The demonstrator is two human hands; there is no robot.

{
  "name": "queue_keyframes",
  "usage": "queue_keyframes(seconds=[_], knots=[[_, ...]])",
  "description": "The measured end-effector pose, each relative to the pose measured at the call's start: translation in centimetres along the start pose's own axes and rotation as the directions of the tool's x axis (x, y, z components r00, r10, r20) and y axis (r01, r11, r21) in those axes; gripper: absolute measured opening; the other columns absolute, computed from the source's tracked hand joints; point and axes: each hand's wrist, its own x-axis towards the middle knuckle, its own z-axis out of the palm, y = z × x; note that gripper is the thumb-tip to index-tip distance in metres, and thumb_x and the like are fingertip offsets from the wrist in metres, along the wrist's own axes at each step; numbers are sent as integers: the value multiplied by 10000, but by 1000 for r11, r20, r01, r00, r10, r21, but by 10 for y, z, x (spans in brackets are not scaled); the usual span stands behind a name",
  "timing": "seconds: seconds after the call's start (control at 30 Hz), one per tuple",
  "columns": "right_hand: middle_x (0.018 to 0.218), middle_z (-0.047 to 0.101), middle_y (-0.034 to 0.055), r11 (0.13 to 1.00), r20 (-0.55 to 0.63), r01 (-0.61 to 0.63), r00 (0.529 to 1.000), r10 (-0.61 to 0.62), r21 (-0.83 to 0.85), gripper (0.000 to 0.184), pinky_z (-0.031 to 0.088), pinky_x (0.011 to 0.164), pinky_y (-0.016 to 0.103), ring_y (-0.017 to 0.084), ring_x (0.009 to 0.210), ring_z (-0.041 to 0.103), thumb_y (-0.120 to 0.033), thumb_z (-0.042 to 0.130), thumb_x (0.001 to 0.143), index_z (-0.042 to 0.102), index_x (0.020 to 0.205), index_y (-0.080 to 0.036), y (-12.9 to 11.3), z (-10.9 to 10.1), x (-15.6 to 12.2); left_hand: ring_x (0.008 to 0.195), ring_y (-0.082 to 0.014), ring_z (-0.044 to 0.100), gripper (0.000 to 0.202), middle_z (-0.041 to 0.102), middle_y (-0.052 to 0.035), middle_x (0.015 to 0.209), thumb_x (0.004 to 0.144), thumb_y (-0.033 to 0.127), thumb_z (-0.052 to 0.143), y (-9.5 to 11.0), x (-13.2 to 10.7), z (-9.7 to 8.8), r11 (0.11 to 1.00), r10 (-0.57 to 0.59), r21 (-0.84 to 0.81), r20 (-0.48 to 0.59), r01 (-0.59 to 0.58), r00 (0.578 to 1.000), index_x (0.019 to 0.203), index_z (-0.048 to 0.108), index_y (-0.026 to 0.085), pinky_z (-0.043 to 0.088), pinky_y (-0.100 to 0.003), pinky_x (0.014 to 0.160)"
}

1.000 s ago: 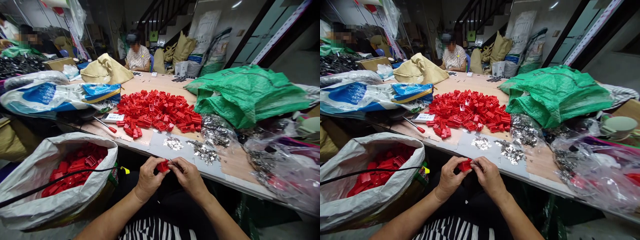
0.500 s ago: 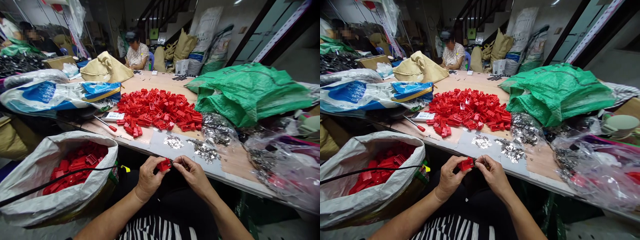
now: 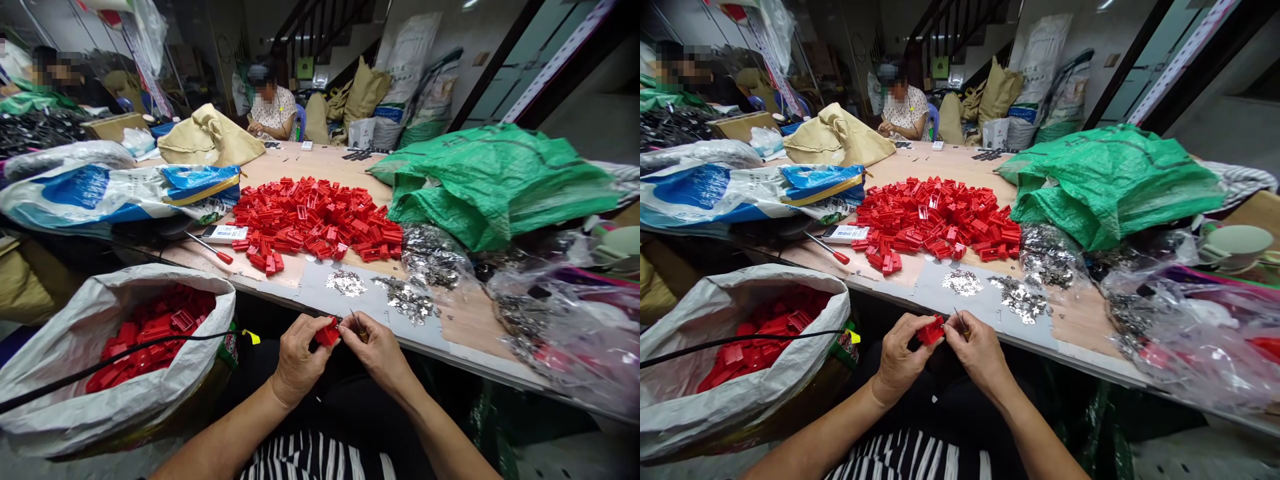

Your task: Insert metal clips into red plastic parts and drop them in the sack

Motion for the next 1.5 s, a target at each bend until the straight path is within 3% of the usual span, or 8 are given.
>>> queue_keyframes(seconds=[0.23,0.57,0.7,0.9,1.07,1.33,1.5], knots=[[615,549,-22,997,-73,-47,996,42,-66,184,377,505,230,134,537,475,-355,529,834,554,725,-209,-7,-1,-2,819,-178,632,287,699,-49,918,792,173,661,-3,0,1,1000,-9,-28,1,9,1000,1071,625,231,525,-305,760],[620,549,-25,994,12,-1,1000,3,-106,181,380,532,238,137,560,486,-329,507,852,546,726,-205,-13,-8,-4,819,-171,636,283,699,-42,920,796,179,666,-2,-1,0,998,-6,-60,31,8,999,1070,623,236,525,-294,750],[695,599,-7,994,103,21,995,-10,-109,182,403,591,248,156,640,536,-339,519,867,580,753,-210,-8,-13,-3,842,-171,634,282,694,-45,939,803,182,663,-5,-3,0,998,-12,-60,44,14,999,1076,615,231,527,-299,775],[787,597,7,995,146,-54,989,41,89,224,418,671,266,171,735,537,-420,534,876,582,849,-203,3,-17,4,820,-165,626,288,688,-40,929,794,171,676,-6,-3,2,999,-12,-51,47,15,999,1071,616,221,522,-294,750],[717,507,-20,963,188,-113,980,67,244,265,381,625,262,143,663,458,-446,591,833,513,788,-197,3,-13,8,841,-169,628,278,702,-36,936,793,191,685,-3,-1,1,1000,4,-31,48,-2,999,1061,620,222,511,-310,777],[710,453,-29,958,190,-89,981,36,273,292,357,603,260,141,657,409,-442,620,796,450,763,-207,15,-3,10,886,-193,623,281,717,-26,943,774,192,703,-6,-7,6,995,80,51,35,-82,996,1040,616,214,473,-363,887],[652,427,-49,928,253,-175,963,92,328,332,300,531,242,117,574,365,-496,618,816,467,803,-201,18,-7,8,884,-192,615,268,715,-22,932,769,209,710,-7,-7,8,999,32,37,51,-34,998,1021,617,214,480,-352,857]])
